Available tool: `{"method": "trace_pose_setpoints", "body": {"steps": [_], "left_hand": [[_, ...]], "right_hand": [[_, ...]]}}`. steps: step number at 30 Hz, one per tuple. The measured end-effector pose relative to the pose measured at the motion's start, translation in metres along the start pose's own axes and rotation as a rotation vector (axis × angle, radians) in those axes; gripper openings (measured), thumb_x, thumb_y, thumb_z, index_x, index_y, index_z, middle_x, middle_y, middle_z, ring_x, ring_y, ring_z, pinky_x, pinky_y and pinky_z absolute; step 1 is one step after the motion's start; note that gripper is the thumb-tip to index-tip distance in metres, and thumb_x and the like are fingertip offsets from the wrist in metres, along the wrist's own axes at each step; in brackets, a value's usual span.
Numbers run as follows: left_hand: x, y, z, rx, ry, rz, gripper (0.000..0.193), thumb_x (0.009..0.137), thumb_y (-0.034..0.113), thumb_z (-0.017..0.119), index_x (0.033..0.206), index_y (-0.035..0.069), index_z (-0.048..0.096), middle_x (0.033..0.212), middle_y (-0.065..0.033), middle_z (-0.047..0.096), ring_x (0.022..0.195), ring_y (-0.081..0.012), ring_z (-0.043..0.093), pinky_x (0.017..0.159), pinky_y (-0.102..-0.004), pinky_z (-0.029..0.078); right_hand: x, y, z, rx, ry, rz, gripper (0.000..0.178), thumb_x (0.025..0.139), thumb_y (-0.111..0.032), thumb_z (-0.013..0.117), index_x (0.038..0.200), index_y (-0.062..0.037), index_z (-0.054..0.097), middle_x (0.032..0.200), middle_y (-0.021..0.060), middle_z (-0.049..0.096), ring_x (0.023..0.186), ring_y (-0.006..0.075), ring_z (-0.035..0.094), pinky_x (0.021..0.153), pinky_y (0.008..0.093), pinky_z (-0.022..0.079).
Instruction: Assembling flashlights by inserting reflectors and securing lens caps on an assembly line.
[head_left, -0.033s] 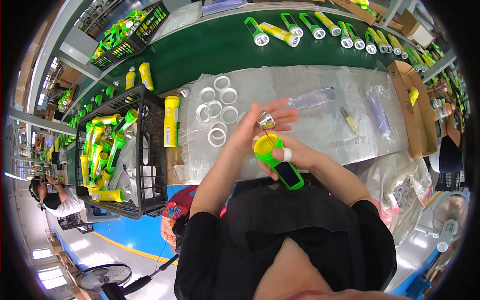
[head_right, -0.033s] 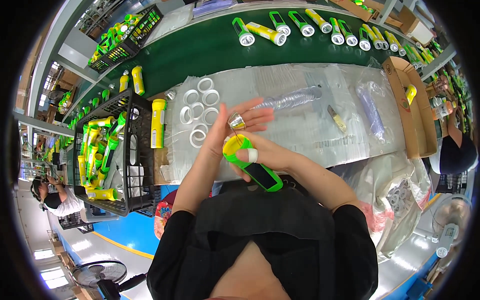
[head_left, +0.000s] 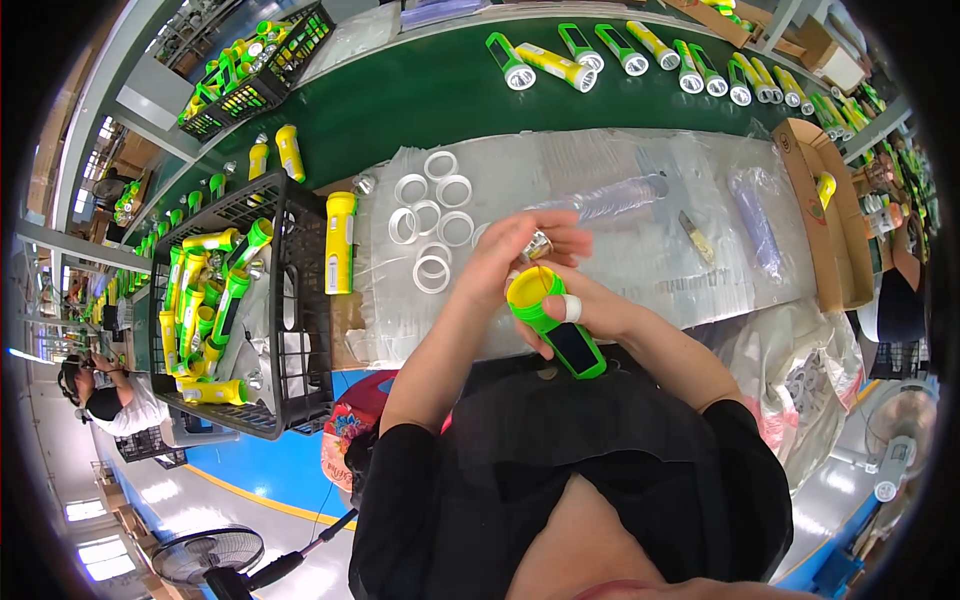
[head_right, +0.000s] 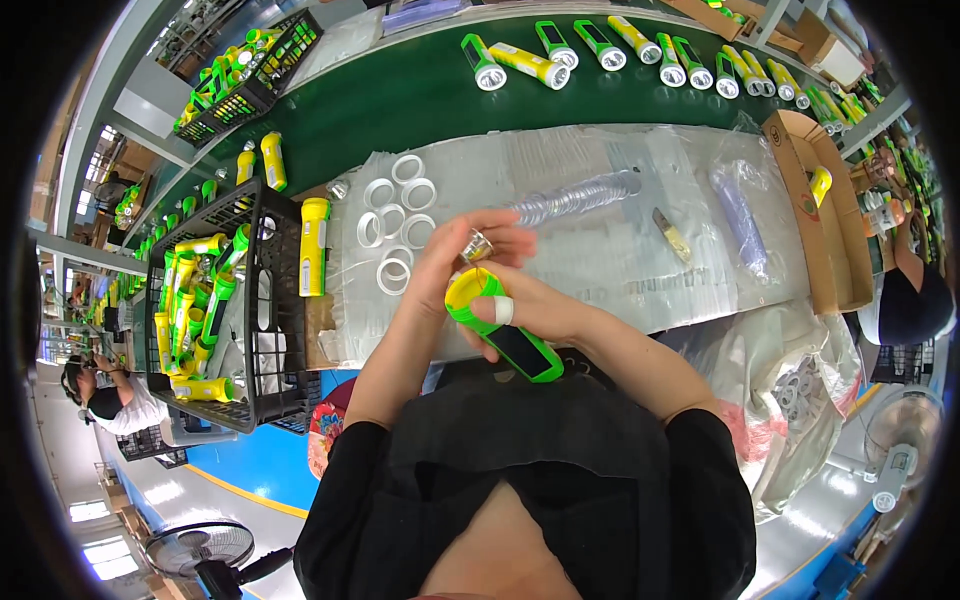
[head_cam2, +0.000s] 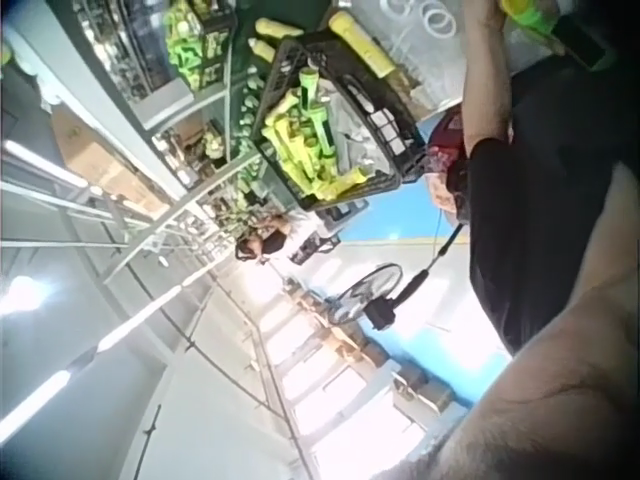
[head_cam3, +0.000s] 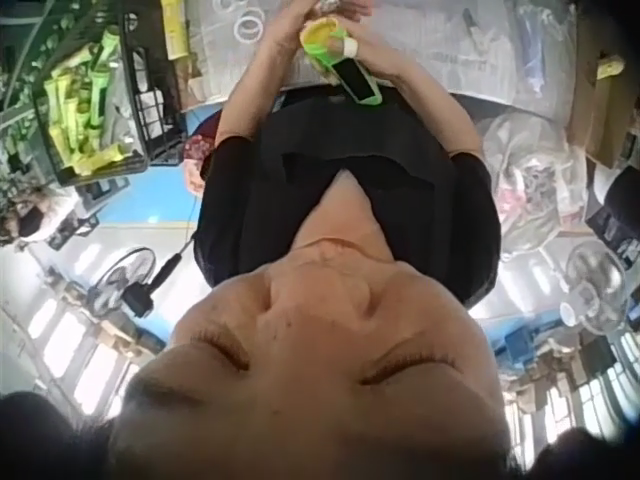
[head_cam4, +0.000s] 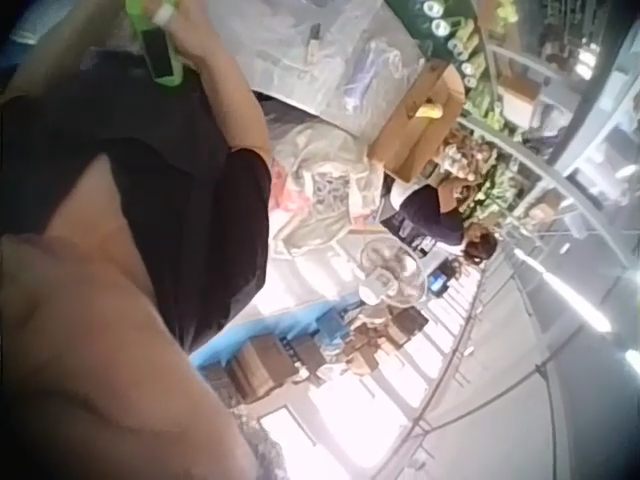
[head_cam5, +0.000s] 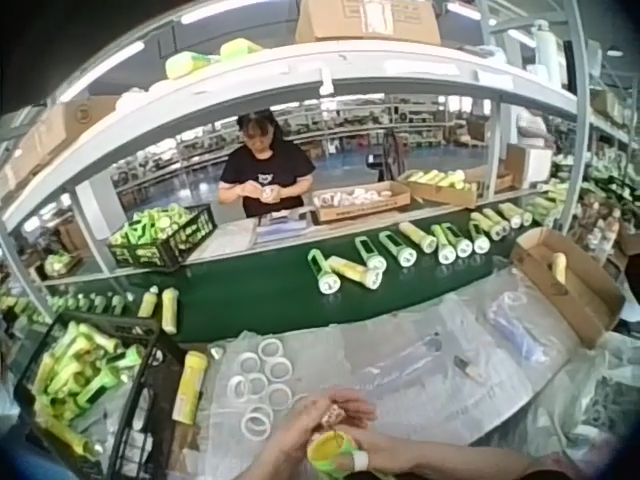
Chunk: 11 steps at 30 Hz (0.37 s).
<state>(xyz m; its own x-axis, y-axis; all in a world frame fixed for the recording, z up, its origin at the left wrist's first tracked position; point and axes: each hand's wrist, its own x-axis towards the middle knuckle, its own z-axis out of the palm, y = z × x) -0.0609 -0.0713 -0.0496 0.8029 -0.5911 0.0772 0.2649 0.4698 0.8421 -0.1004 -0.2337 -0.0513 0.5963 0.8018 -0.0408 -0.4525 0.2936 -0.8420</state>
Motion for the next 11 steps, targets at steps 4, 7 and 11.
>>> {"method": "trace_pose_setpoints", "body": {"steps": [4, 7, 11], "left_hand": [[-0.018, -0.003, -0.002, 0.470, 0.232, 0.350, 0.032, 0.099, 0.027, 0.052, 0.103, -0.002, 0.065, 0.094, -0.0087, 0.064, 0.092, -0.0217, 0.060, 0.085, -0.0347, 0.048], [-0.024, -0.001, 0.009, 0.740, 0.151, 0.498, 0.032, 0.100, 0.028, 0.050, 0.102, -0.001, 0.065, 0.100, -0.0097, 0.063, 0.101, -0.0241, 0.058, 0.086, -0.0355, 0.046], [-0.027, -0.005, 0.013, 1.047, 0.105, 0.568, 0.041, 0.098, 0.040, 0.051, 0.113, 0.005, 0.065, 0.125, -0.0120, 0.060, 0.116, -0.0299, 0.054, 0.102, -0.0433, 0.037]], "right_hand": [[-0.012, -0.009, 0.007, -0.161, 0.207, 0.035, 0.042, 0.097, -0.034, 0.059, 0.123, -0.0035, 0.046, 0.099, 0.0097, 0.061, 0.078, 0.0162, 0.064, 0.072, 0.0294, 0.053], [-0.008, -0.009, 0.018, -0.138, 0.297, -0.099, 0.044, 0.097, -0.032, 0.059, 0.126, -0.0034, 0.043, 0.102, 0.0094, 0.059, 0.079, 0.0154, 0.064, 0.071, 0.0298, 0.053], [-0.001, 0.008, 0.003, -0.093, 0.354, -0.102, 0.064, 0.096, -0.033, 0.062, 0.144, -0.0053, 0.030, 0.113, 0.0110, 0.054, 0.086, 0.0198, 0.066, 0.077, 0.0302, 0.053]]}}
